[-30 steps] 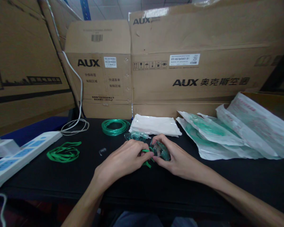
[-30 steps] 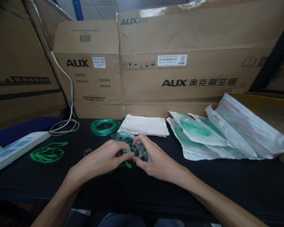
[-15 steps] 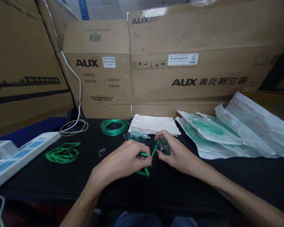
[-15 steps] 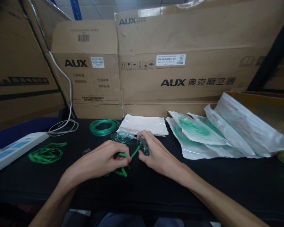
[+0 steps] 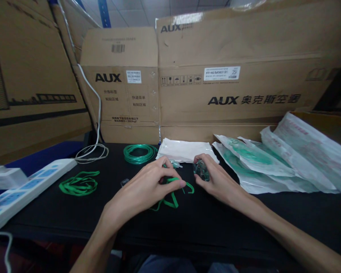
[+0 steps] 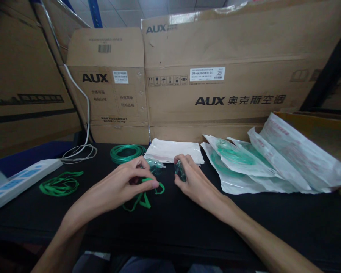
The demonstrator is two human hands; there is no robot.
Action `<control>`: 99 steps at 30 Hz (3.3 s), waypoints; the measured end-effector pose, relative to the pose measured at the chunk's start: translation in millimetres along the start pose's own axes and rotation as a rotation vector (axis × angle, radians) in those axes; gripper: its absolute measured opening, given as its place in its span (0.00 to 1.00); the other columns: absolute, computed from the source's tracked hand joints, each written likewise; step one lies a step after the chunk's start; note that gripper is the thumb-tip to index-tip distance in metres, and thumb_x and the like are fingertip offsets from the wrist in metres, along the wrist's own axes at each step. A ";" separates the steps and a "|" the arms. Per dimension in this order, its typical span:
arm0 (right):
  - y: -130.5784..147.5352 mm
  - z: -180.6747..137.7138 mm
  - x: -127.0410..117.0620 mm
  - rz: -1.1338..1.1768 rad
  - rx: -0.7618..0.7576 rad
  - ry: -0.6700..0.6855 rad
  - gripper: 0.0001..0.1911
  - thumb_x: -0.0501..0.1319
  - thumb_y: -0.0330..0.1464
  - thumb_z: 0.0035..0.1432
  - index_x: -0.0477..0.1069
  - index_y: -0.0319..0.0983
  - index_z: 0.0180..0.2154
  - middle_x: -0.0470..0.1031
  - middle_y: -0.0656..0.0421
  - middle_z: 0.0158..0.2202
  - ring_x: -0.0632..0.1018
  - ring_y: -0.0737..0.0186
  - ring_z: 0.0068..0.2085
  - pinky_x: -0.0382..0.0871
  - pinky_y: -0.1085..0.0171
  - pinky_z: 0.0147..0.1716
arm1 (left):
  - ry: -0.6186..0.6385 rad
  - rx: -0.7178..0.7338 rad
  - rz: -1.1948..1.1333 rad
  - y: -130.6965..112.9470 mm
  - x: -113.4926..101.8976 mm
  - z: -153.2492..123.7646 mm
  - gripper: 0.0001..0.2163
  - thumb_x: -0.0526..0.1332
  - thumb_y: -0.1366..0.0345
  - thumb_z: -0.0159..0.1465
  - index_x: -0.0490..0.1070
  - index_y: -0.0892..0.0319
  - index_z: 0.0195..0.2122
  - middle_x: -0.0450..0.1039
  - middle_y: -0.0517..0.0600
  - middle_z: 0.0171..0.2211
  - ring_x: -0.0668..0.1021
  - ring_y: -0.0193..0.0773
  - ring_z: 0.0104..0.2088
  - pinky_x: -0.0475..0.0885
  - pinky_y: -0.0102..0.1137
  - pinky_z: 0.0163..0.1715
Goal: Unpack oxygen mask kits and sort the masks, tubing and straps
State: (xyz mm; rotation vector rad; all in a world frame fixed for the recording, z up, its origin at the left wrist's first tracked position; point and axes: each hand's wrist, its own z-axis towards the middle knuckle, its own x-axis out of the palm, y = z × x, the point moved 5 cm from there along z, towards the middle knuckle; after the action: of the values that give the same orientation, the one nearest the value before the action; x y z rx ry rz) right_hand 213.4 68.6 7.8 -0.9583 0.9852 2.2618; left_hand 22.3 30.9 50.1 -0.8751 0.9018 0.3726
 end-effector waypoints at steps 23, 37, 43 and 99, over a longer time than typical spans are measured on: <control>-3.3 -2.3 9.8 -0.050 -0.069 0.024 0.16 0.56 0.28 0.61 0.60 0.43 0.50 0.66 0.53 0.46 0.75 0.53 0.45 0.71 0.54 0.46 | -0.275 -0.824 0.383 142.8 -136.7 -113.1 0.16 0.61 0.46 0.64 0.81 0.51 0.39 0.80 0.43 0.32 0.78 0.44 0.37 0.65 0.30 0.37; 14.2 -4.1 9.0 0.069 -0.042 0.124 0.16 0.60 0.29 0.61 0.61 0.43 0.50 0.70 0.54 0.48 0.75 0.55 0.48 0.69 0.53 0.52 | -0.293 -0.598 0.371 83.9 -99.5 -52.6 0.24 0.58 0.42 0.63 0.80 0.55 0.46 0.80 0.53 0.45 0.78 0.52 0.45 0.67 0.35 0.42; 19.3 -6.9 13.6 0.161 -0.127 0.069 0.31 0.63 0.29 0.59 0.53 0.43 0.61 0.70 0.50 0.56 0.75 0.52 0.56 0.69 0.53 0.56 | -0.048 -0.209 -0.098 5.8 1.6 4.4 0.24 0.54 0.44 0.68 0.81 0.56 0.31 0.77 0.45 0.25 0.75 0.37 0.27 0.62 0.29 0.29; 7.6 2.0 1.7 0.750 0.148 0.028 0.21 0.67 0.41 0.60 0.72 0.43 0.53 0.75 0.54 0.53 0.76 0.57 0.51 0.73 0.58 0.46 | -0.083 -0.146 -0.540 17.8 16.7 17.3 0.13 0.60 0.61 0.66 0.80 0.60 0.45 0.81 0.51 0.38 0.77 0.35 0.32 0.70 0.27 0.30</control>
State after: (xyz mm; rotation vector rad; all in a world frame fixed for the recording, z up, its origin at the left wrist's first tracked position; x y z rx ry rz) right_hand 206.5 65.7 10.7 -0.6093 1.7152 2.6953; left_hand 30.2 54.3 33.3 -1.1868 0.5358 0.0042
